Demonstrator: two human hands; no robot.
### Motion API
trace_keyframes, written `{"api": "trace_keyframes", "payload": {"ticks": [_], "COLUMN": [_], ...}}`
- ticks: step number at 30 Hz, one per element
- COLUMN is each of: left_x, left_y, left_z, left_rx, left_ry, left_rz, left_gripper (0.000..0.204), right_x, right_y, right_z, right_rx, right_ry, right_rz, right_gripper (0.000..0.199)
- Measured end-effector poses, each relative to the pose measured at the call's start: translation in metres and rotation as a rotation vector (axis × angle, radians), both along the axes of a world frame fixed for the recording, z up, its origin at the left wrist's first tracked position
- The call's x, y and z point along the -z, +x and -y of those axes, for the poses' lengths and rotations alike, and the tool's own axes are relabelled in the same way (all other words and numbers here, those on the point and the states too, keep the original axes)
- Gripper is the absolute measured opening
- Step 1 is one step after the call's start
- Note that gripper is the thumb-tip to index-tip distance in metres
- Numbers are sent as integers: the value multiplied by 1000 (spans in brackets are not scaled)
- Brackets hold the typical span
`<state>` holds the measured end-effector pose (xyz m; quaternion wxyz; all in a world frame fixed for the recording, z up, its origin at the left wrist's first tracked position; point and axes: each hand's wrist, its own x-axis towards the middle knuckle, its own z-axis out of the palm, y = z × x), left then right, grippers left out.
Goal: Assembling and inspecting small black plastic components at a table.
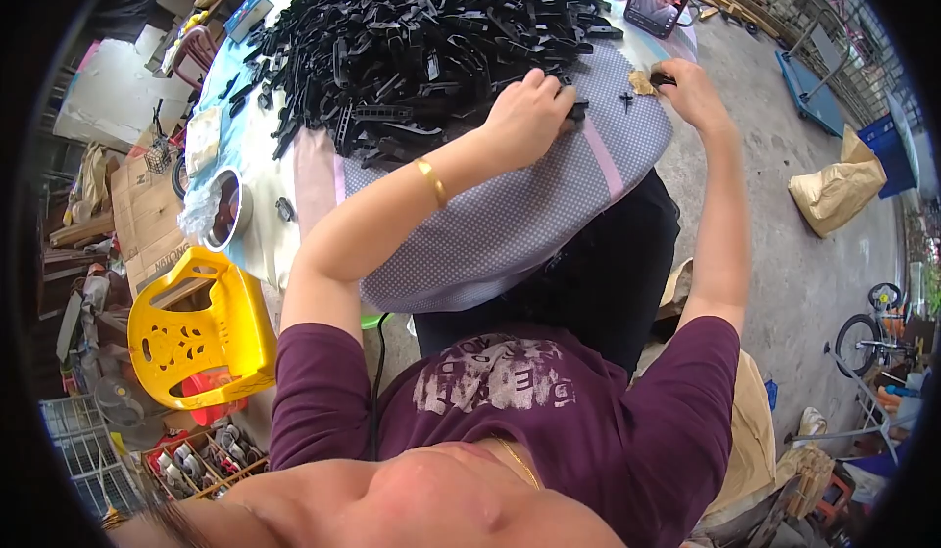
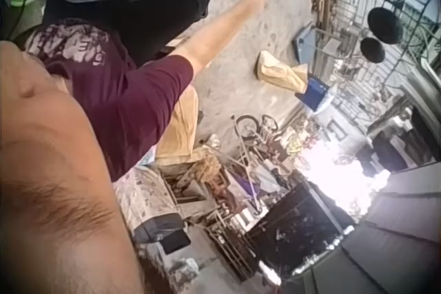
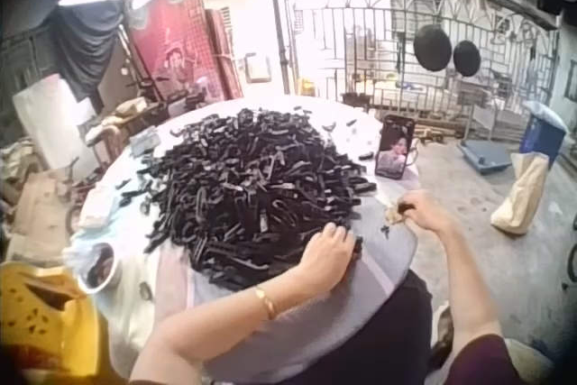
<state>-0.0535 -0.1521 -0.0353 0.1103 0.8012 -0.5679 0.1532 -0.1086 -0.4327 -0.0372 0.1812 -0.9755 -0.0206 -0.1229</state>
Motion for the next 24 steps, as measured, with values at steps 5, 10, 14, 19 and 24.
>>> {"api": "trace_keyframes", "payload": {"ticks": [5, 10, 14, 19, 24], "left_x": [-13, -27, -28, -40, -37], "left_y": [-2, -1, -5, 9, 27], "left_z": [4, -32, -59, -89, -122], "left_rx": [-193, -94, -86, -273, -281], "left_ry": [132, 189, -8, -529, -835], "left_rz": [-211, -316, -323, -552, -1136], "left_gripper": [29, 33, 37, 34, 50], "right_x": [-12, -26, -21, -31, -47], "right_y": [-9, -12, 11, 61, 66], "right_z": [-19, -88, -136, -168, -210], "right_rx": [357, 36, -150, -210, -567], "right_ry": [-110, 896, 967, 1183, 1171], "right_rz": [424, 316, 95, 109, -23], "right_gripper": [18, 25, 27, 25, 26]}}
